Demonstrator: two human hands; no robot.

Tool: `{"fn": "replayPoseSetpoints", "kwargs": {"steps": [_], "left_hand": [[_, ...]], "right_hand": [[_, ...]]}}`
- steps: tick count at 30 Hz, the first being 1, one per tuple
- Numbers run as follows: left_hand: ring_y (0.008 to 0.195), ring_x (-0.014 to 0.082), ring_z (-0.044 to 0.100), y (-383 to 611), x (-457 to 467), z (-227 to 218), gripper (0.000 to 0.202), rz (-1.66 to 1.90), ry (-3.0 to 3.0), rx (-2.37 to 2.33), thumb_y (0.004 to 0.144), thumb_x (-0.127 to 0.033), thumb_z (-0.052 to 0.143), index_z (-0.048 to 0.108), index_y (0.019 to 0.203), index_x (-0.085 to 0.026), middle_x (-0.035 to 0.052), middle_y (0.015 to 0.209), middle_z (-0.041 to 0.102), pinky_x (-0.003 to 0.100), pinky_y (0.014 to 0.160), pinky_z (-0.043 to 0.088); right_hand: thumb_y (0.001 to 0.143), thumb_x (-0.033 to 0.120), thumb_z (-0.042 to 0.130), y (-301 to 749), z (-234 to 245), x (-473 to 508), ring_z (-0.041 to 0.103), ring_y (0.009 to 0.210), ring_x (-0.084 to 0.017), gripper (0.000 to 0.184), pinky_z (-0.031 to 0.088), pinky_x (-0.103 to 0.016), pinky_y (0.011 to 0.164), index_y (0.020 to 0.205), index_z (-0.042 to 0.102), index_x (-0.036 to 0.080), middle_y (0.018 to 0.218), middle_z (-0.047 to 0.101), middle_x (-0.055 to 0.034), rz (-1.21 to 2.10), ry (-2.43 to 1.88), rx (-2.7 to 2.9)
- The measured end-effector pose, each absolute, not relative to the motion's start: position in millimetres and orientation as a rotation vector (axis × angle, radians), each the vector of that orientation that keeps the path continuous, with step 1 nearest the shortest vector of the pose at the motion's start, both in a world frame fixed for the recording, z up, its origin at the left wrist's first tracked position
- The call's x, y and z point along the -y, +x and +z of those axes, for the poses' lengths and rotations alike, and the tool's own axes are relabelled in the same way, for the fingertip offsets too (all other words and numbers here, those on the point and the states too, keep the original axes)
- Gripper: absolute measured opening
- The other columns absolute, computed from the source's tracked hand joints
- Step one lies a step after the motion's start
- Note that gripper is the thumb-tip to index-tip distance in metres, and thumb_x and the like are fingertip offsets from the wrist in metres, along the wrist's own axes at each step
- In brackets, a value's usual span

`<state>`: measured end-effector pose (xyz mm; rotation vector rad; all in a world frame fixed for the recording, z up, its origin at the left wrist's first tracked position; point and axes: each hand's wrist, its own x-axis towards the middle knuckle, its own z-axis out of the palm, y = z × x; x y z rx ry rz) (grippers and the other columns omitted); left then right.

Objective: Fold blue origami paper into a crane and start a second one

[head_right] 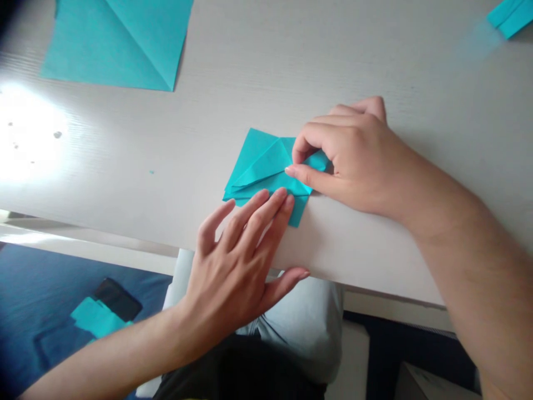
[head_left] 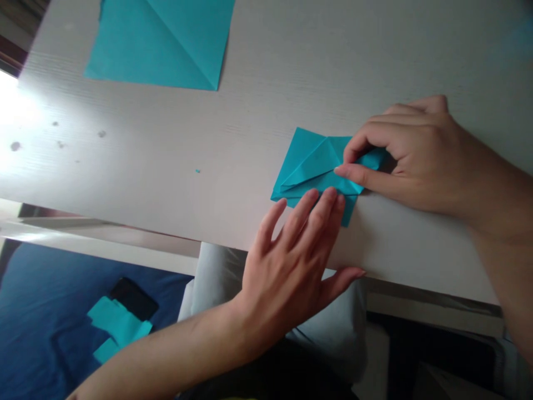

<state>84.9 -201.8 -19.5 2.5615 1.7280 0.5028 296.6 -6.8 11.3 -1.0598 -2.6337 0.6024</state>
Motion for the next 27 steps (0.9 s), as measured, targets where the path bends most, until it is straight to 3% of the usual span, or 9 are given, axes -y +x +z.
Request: {"fn": "replayPoseSetpoints", "kwargs": {"steps": [3,8,11,17,20,27], "left_hand": [[0.171,0.0367,0.069,84.1,204.3,-21.2,0.081,0.524,2.495,-1.752,0.129,-0.069,0.054,0.057,0.190,-0.017,0.0123,0.190,0.066,0.052,0.149,0.043],[0.164,0.0426,0.073,75.4,208.6,-22.2,0.095,0.541,2.459,-1.803,0.125,-0.075,0.061,0.047,0.195,-0.012,0.0206,0.181,0.073,0.055,0.146,0.043],[0.164,0.0417,0.071,71.1,210.5,-24.9,0.099,0.583,2.461,-1.848,0.124,-0.079,0.061,0.043,0.196,-0.014,0.0207,0.179,0.074,0.056,0.145,0.043],[0.167,0.0381,0.068,70.3,210.0,-29.3,0.091,0.589,2.533,-1.837,0.129,-0.078,0.048,0.055,0.187,-0.008,0.0203,0.176,0.077,0.054,0.146,0.036],[0.164,0.0409,0.070,72.0,209.4,-31.3,0.095,0.642,2.513,-1.838,0.128,-0.080,0.049,0.050,0.191,-0.010,0.0213,0.176,0.077,0.057,0.145,0.038],[0.162,0.0439,0.069,76.4,211.2,-29.4,0.087,0.633,2.464,-1.906,0.129,-0.076,0.049,0.061,0.183,-0.009,0.0243,0.171,0.078,0.057,0.142,0.037]], "right_hand": [[0.113,0.054,0.075,296.1,11.9,7.8,0.080,0.110,-0.044,0.023,0.043,-0.071,0.117,0.097,0.078,0.038,0.098,0.085,-0.0060,0.583,-1.059,2.650],[0.117,0.063,0.070,297.4,10.0,6.7,0.079,0.115,-0.044,0.029,0.045,-0.071,0.117,0.102,0.081,0.041,0.097,0.086,-0.0047,0.562,-1.069,2.687],[0.117,0.059,0.072,298.1,8.6,6.1,0.079,0.114,-0.043,0.027,0.045,-0.070,0.116,0.102,0.082,0.039,0.100,0.087,-0.0049,0.556,-1.062,2.677],[0.113,0.058,0.079,297.1,8.2,6.2,0.080,0.114,-0.044,0.023,0.048,-0.066,0.107,0.100,0.084,0.040,0.101,0.088,-0.0052,0.615,-1.057,2.622],[0.114,0.057,0.078,297.8,6.9,5.4,0.080,0.111,-0.042,0.025,0.047,-0.066,0.110,0.097,0.081,0.038,0.101,0.089,-0.0047,0.587,-1.035,2.629],[0.117,0.056,0.072,298.5,5.1,5.6,0.082,0.109,-0.040,0.029,0.044,-0.070,0.118,0.097,0.077,0.036,0.101,0.088,-0.0038,0.535,-1.002,2.645]]}}
